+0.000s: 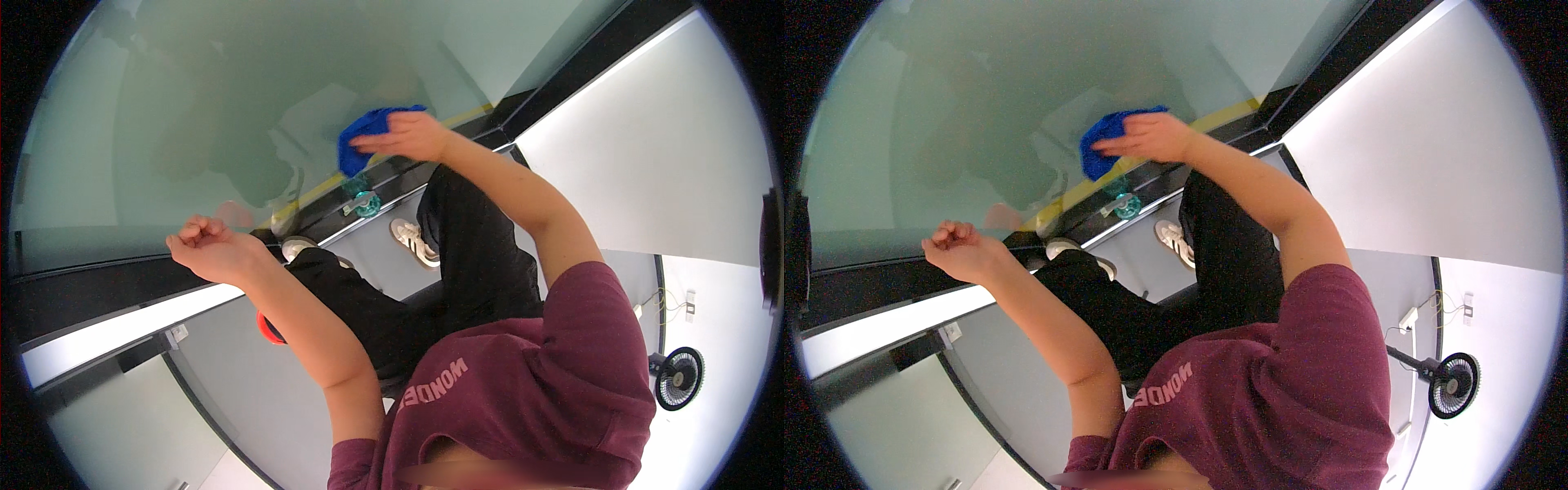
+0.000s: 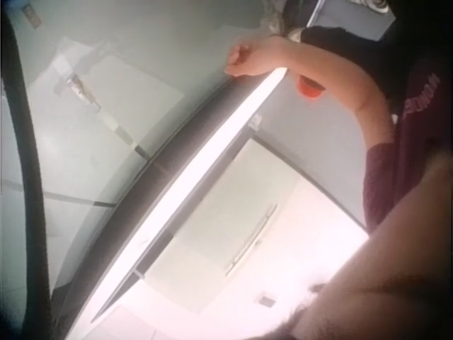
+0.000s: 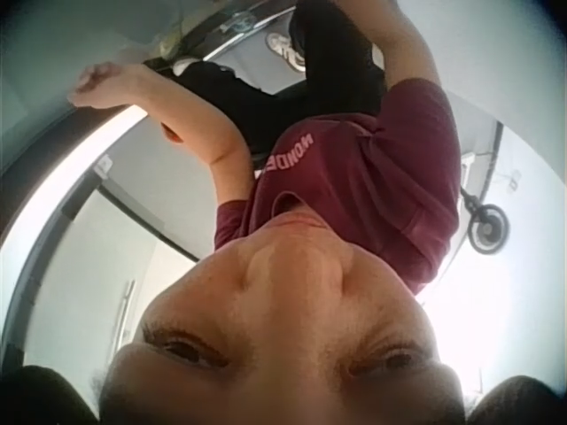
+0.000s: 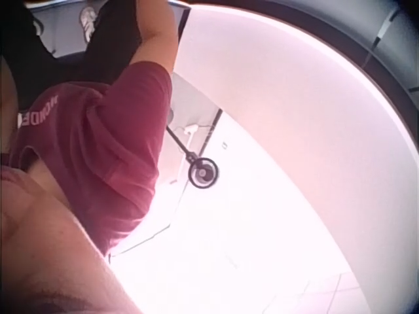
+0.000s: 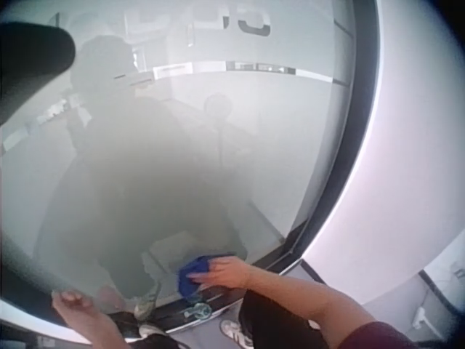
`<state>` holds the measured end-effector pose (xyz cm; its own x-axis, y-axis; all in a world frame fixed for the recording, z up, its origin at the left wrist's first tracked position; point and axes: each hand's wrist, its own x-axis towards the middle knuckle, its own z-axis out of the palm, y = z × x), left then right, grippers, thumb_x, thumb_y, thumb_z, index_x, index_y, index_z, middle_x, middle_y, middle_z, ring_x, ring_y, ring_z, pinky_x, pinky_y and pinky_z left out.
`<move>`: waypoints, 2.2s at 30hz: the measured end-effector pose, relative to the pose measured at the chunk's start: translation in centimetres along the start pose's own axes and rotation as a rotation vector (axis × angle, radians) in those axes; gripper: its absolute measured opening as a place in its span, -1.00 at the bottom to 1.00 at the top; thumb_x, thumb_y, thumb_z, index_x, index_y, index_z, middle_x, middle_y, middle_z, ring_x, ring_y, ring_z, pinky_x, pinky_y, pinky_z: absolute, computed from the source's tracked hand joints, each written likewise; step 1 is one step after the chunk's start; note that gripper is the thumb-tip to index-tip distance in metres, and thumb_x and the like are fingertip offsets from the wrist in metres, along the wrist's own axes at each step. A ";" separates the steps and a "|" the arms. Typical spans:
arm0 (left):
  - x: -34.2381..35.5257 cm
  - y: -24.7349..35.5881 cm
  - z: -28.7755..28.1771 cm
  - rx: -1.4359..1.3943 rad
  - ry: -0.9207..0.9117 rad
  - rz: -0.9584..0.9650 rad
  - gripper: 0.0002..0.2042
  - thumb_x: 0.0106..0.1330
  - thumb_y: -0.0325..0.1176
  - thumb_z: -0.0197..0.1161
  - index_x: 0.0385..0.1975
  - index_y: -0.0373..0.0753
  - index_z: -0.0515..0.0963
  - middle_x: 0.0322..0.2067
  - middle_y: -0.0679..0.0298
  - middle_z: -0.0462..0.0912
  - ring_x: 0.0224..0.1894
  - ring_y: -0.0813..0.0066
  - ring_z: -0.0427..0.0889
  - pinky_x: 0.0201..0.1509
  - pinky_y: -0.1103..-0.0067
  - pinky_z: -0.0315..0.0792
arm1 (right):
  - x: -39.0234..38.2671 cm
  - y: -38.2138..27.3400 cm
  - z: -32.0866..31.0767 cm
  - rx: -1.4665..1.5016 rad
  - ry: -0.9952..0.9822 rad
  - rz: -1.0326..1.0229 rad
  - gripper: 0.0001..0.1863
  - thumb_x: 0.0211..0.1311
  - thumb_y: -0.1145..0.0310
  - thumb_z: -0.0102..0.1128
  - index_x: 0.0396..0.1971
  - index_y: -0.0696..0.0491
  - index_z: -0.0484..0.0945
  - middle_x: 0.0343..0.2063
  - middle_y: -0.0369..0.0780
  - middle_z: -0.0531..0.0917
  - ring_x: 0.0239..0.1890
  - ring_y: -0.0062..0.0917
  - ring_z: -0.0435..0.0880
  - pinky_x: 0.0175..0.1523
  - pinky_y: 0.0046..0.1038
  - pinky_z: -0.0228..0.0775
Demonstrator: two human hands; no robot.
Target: Cleaning a glass door using a blue cloth.
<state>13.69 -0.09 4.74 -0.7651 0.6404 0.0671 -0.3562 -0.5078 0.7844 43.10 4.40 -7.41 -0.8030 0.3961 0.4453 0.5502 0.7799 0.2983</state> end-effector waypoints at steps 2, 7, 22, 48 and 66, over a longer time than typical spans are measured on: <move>-0.5 -0.5 0.5 0.025 -0.040 -0.008 -0.70 0.28 -0.22 -0.09 -0.69 -0.14 0.19 -0.62 0.36 0.28 -0.56 0.57 0.18 -0.47 0.63 0.07 | -3.2 2.2 -1.2 -0.035 -0.021 0.028 -0.48 -0.07 0.35 -0.02 0.03 -0.21 0.43 0.14 -0.62 0.34 -0.30 -0.69 0.41 -0.03 -0.67 0.31; -1.4 -2.0 1.5 0.044 -0.060 -0.058 -0.68 0.29 -0.23 -0.09 -0.72 -0.14 0.18 -0.62 0.35 0.27 -0.56 0.57 0.18 -0.47 0.63 0.07 | -11.2 6.2 -4.4 -0.220 -0.190 0.231 -0.53 -0.08 0.37 0.01 -0.07 -0.29 0.48 0.09 -0.58 0.40 -0.13 -0.65 0.46 0.04 -0.55 0.28; -1.7 -7.3 1.7 0.174 -0.138 -0.072 -0.71 0.29 -0.24 -0.05 -0.69 -0.17 0.26 -0.63 0.32 0.36 -0.59 0.57 0.23 -0.52 0.65 0.11 | -27.2 15.3 1.2 -0.256 0.466 1.506 -0.59 -0.15 0.55 0.06 -0.16 0.01 0.47 0.02 -0.10 0.40 0.00 -0.15 0.42 0.06 -0.32 0.30; -1.4 -2.9 1.9 0.031 -0.066 -0.077 -0.70 0.27 -0.23 -0.07 -0.70 -0.19 0.24 -0.63 0.33 0.33 -0.54 0.58 0.26 -0.46 0.67 0.12 | -0.4 -5.9 6.7 0.266 0.725 1.416 -0.68 -0.23 0.55 0.11 -0.32 0.12 0.42 -0.22 0.02 0.40 -0.09 -0.03 0.31 0.04 -0.14 0.15; -0.3 -2.0 0.8 -0.013 -0.045 -0.062 -0.74 0.23 -0.25 -0.04 -0.68 -0.16 0.22 -0.62 0.34 0.29 -0.60 0.58 0.15 -0.51 0.65 0.07 | 12.6 -16.7 11.8 0.910 0.846 1.438 -0.72 -0.14 0.65 0.16 -0.35 0.09 0.40 -0.22 -0.16 0.38 -0.11 -0.28 0.37 -0.01 -0.37 0.24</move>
<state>15.05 1.18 3.63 -0.7164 0.6961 0.0461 -0.4099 -0.4735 0.7796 21.04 2.11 -16.77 0.5517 0.7990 0.2392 0.1084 0.2157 -0.9704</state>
